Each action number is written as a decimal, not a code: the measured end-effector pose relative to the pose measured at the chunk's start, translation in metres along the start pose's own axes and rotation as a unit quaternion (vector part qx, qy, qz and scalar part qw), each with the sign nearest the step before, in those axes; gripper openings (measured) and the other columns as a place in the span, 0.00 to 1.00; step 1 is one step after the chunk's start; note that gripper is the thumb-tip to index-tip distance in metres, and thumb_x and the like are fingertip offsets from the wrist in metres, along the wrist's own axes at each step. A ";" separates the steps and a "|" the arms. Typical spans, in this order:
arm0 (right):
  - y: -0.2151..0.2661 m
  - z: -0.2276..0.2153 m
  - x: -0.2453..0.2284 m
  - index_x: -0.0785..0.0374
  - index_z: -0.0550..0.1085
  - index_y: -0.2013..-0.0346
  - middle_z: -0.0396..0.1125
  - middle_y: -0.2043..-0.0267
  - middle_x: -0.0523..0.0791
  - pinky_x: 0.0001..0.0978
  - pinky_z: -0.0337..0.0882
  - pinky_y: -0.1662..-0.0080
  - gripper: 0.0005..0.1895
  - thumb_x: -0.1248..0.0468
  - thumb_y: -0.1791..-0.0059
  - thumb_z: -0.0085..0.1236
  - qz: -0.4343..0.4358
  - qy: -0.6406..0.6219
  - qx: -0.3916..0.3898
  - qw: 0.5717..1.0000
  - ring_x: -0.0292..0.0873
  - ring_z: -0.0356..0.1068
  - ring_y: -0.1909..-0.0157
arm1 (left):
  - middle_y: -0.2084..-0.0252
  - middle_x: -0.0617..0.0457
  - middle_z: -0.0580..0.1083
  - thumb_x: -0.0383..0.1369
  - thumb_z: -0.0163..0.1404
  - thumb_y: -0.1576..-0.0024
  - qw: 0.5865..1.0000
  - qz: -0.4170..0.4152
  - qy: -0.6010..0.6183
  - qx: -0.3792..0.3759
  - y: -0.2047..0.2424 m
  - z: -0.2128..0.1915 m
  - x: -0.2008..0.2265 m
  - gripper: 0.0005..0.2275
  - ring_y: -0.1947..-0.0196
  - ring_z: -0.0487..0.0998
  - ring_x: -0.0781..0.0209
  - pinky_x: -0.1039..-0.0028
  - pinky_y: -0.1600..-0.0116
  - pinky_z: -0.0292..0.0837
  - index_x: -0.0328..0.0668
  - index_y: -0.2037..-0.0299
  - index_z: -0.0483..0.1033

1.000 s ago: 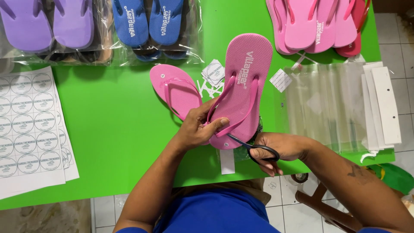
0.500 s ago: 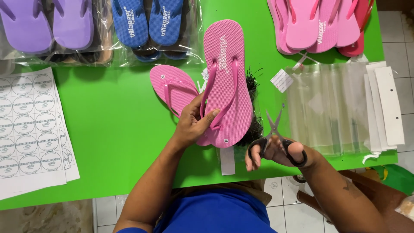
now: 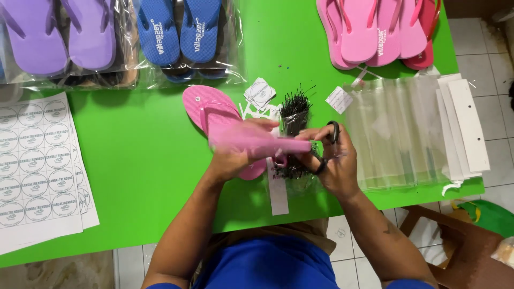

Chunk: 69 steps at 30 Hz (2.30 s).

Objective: The person trims the plastic tags from a pair of pink flip-flops using scissors, then inserts the flip-flops into a clear plastic bag with a white cardboard header. The person adjusts the flip-flops inside the bag and secures the header.

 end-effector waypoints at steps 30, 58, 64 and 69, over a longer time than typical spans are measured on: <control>-0.053 -0.006 0.045 0.61 0.60 0.58 0.74 0.63 0.50 0.27 0.76 0.60 0.22 0.70 0.52 0.69 0.010 -0.126 0.007 0.992 0.37 0.75 0.63 | 0.61 0.43 0.78 0.16 0.58 0.47 0.994 -0.046 -0.017 0.098 0.007 -0.018 -0.045 0.12 0.62 0.80 0.61 0.68 0.54 0.80 0.30 0.54 0.74; -0.052 -0.011 0.052 0.62 0.60 0.59 0.75 0.62 0.55 0.26 0.76 0.63 0.22 0.72 0.53 0.68 0.007 -0.192 0.026 0.981 0.39 0.76 0.65 | 0.61 0.42 0.77 0.15 0.61 0.51 0.989 -0.065 0.052 0.124 0.011 -0.032 -0.062 0.19 0.62 0.82 0.56 0.64 0.58 0.83 0.29 0.50 0.71; -0.048 -0.002 0.033 0.61 0.59 0.58 0.75 0.62 0.53 0.26 0.76 0.63 0.24 0.69 0.53 0.70 -0.016 -0.115 0.025 0.993 0.37 0.75 0.64 | 0.66 0.49 0.77 0.21 0.58 0.44 0.974 -0.106 0.065 0.187 0.006 -0.014 -0.038 0.11 0.69 0.81 0.64 0.70 0.63 0.83 0.34 0.54 0.71; -0.046 -0.003 0.037 0.62 0.59 0.58 0.74 0.61 0.53 0.25 0.76 0.63 0.26 0.69 0.55 0.72 -0.016 -0.147 0.013 0.989 0.37 0.76 0.64 | 0.77 0.57 0.69 0.20 0.58 0.44 0.968 -0.109 0.104 0.201 0.002 -0.004 -0.030 0.10 0.77 0.78 0.68 0.75 0.70 0.80 0.38 0.62 0.68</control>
Point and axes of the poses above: each hand's wrist, its own y-axis away from the middle knuckle, its own z-axis out of the palm, x = y × z, the point moved 5 cm from there along -y, towards the middle knuckle
